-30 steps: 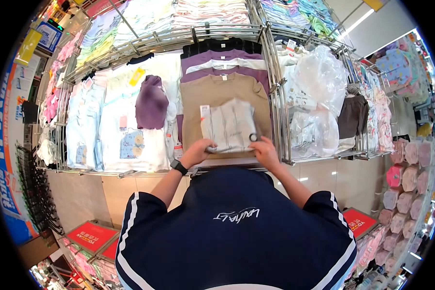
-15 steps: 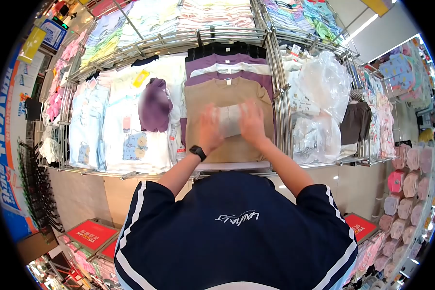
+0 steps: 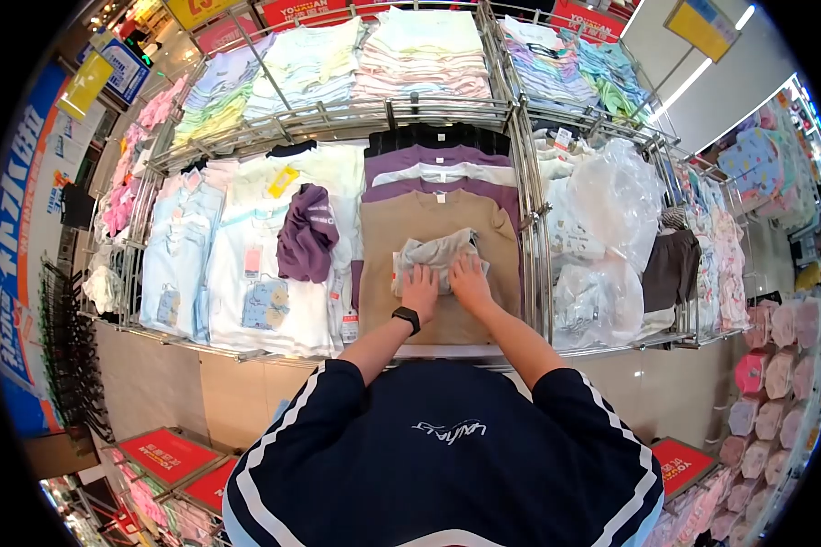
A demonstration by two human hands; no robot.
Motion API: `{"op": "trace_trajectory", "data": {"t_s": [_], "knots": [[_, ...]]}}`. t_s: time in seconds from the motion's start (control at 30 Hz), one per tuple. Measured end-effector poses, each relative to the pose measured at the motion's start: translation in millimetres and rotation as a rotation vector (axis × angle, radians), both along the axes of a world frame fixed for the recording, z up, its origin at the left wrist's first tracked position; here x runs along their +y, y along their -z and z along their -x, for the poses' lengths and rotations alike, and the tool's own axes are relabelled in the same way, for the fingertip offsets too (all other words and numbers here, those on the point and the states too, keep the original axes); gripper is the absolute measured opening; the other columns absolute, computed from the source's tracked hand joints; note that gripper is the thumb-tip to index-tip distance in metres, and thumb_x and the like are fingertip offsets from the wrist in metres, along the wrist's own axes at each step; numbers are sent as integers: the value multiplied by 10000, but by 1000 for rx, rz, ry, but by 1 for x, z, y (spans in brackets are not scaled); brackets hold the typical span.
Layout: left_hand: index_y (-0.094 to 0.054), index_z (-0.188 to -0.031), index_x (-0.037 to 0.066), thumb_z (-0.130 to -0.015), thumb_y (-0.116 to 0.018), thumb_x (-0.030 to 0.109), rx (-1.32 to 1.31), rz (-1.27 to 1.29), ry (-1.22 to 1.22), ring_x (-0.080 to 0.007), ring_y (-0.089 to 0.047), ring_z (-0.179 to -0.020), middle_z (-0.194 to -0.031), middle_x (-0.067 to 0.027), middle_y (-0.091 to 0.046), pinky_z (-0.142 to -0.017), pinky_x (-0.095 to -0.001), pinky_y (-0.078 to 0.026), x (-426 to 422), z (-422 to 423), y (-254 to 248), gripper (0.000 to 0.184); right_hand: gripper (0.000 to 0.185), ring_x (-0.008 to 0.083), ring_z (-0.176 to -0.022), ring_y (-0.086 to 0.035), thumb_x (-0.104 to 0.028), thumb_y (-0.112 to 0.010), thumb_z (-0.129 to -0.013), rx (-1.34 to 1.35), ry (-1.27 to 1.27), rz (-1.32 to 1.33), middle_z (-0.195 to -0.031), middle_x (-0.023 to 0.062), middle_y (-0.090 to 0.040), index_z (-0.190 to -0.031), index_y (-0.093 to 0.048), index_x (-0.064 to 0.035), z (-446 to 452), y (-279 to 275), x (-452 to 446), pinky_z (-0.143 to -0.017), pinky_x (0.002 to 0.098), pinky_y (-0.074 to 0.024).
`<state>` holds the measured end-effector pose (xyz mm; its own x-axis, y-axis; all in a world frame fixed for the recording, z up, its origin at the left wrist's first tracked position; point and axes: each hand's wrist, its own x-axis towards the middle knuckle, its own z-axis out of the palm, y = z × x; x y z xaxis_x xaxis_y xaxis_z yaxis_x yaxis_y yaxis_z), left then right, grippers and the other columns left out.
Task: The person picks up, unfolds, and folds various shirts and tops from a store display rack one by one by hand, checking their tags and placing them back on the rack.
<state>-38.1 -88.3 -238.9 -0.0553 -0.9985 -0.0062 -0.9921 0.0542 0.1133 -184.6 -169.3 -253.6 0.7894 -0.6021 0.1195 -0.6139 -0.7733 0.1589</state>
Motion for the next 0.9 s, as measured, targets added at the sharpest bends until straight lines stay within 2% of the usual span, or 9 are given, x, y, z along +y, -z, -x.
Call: {"op": "trace_trajectory", "data": {"t_s": [0.17, 0.27, 0.3, 0.37, 0.43, 0.53, 0.67, 0.83, 0.9], "knots": [[-486, -1231, 34, -724, -673, 166, 251, 257, 9, -359, -410, -1252, -1281, -176, -487, -1052, -532, -278, -7, -12, -6, 556, 217, 246, -905, -614, -144, -610, -753, -220, -243, -230, -890, 66, -649, -960, -638, -86, -11, -40, -5, -899, 428, -415], [-547, -1129, 61, -725, -678, 178, 709, 24, 107, -371, -489, -1144, -1196, -168, -562, -990, -476, -358, -11, -39, -28, 441, 208, 258, -805, -631, -153, -624, -764, -280, -313, -512, -847, 79, -651, -956, -636, -74, -14, -114, -12, -789, 406, -461], [-581, -1035, 51, -780, -657, 187, 878, 107, 207, -400, -559, -962, -1008, -173, -634, -849, -442, -440, -6, -41, -45, 299, 204, 270, -793, -631, -156, -630, -770, -302, -324, -591, -840, 88, -652, -954, -633, -69, -12, -131, -12, -763, 406, -469], [-595, -1022, 34, -820, -641, 200, 806, -111, 62, -410, -575, -892, -935, -177, -646, -774, -439, -458, 14, -45, -79, 266, 232, 327, -817, -624, -159, -658, -797, -481, -326, -754, -883, 135, -654, -1005, -631, -59, -8, -132, -6, -715, 424, -493], [-608, -1043, 8, -890, -609, 238, 837, -132, 6, -381, -618, -776, -841, -199, -645, -695, -416, -475, 31, -52, -93, 276, 242, 329, -810, -633, -147, -670, -808, -735, -169, -571, -908, 149, -657, -1030, -637, -56, -3, -133, 2, -715, 411, -506], [-624, -1064, 14, -885, -632, 242, 997, -67, -405, -288, -644, -803, -887, -210, -655, -720, -375, -479, 68, -72, -89, 290, 250, 272, -775, -652, -119, -664, -852, -982, 205, -519, -938, 145, -668, -1087, -636, -39, 13, -115, 18, -684, 341, -521], [-586, -1123, -28, -976, -549, 227, 1474, 415, -897, -149, -583, -920, -1064, -78, -653, -798, -299, -479, 121, -108, -96, 296, 183, 152, -735, -627, -101, -636, -886, -1024, 493, -815, -893, 100, -677, -1044, -651, -11, 54, -80, 49, -640, 273, -503], [-523, -1178, -34, -969, -554, 265, 1508, 1059, -1181, -191, -558, -1016, -1144, -104, -605, -833, -337, -479, 147, -144, -80, 366, 167, 165, -700, -624, -78, -634, -870, -871, 504, -911, -890, 104, -677, -1016, -655, 1, 91, -50, 77, -652, 286, -503], [-518, -1146, -33, -946, -565, 279, 1578, 951, -1514, -219, -555, -1026, -1147, -125, -592, -843, -353, -480, 153, -166, -37, 373, 299, 257, -798, -639, -99, -646, -846, -696, 519, -851, -1054, 159, -631, -1126, -600, -7, 97, -37, 78, -721, 345, -514]]}}
